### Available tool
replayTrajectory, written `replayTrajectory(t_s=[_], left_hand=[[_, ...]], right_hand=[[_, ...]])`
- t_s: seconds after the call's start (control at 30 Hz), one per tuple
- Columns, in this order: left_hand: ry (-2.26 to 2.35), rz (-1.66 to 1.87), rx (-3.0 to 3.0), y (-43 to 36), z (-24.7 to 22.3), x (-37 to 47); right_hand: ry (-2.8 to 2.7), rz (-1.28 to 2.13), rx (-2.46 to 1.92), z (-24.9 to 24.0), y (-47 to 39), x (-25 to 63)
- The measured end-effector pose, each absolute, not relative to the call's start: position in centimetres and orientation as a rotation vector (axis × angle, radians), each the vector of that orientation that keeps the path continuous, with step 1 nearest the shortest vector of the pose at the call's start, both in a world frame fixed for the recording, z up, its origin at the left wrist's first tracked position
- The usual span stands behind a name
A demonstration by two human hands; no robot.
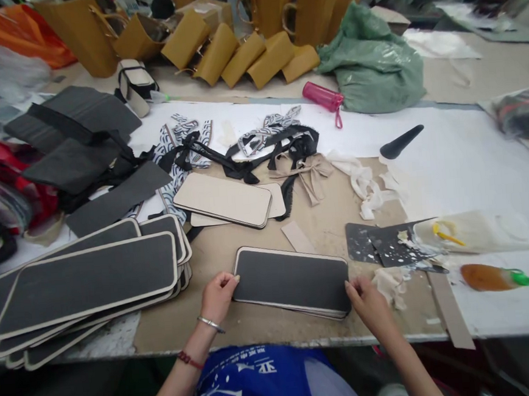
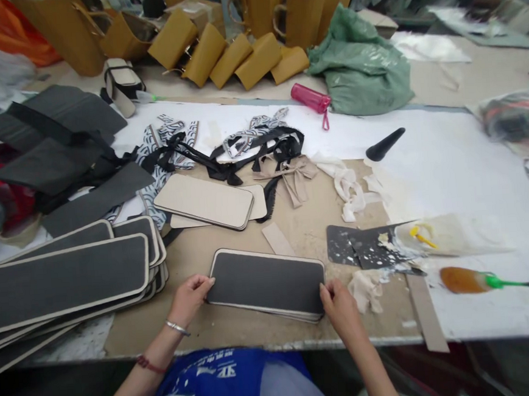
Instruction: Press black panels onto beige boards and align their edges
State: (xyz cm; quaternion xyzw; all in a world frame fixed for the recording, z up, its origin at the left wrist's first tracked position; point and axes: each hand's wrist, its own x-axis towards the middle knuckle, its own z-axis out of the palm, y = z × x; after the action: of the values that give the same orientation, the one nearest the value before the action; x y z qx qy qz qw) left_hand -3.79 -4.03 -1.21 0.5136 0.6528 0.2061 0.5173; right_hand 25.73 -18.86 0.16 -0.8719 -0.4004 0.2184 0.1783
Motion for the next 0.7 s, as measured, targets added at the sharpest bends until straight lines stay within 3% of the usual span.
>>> replayTrajectory(t_s=[0.7], left_hand=[[1.613,0.395,1.400,-4.0,-1.5,-4.0]], right_hand=[[-1.084,0.597,-2.586,0.2,-18.2,25.3]])
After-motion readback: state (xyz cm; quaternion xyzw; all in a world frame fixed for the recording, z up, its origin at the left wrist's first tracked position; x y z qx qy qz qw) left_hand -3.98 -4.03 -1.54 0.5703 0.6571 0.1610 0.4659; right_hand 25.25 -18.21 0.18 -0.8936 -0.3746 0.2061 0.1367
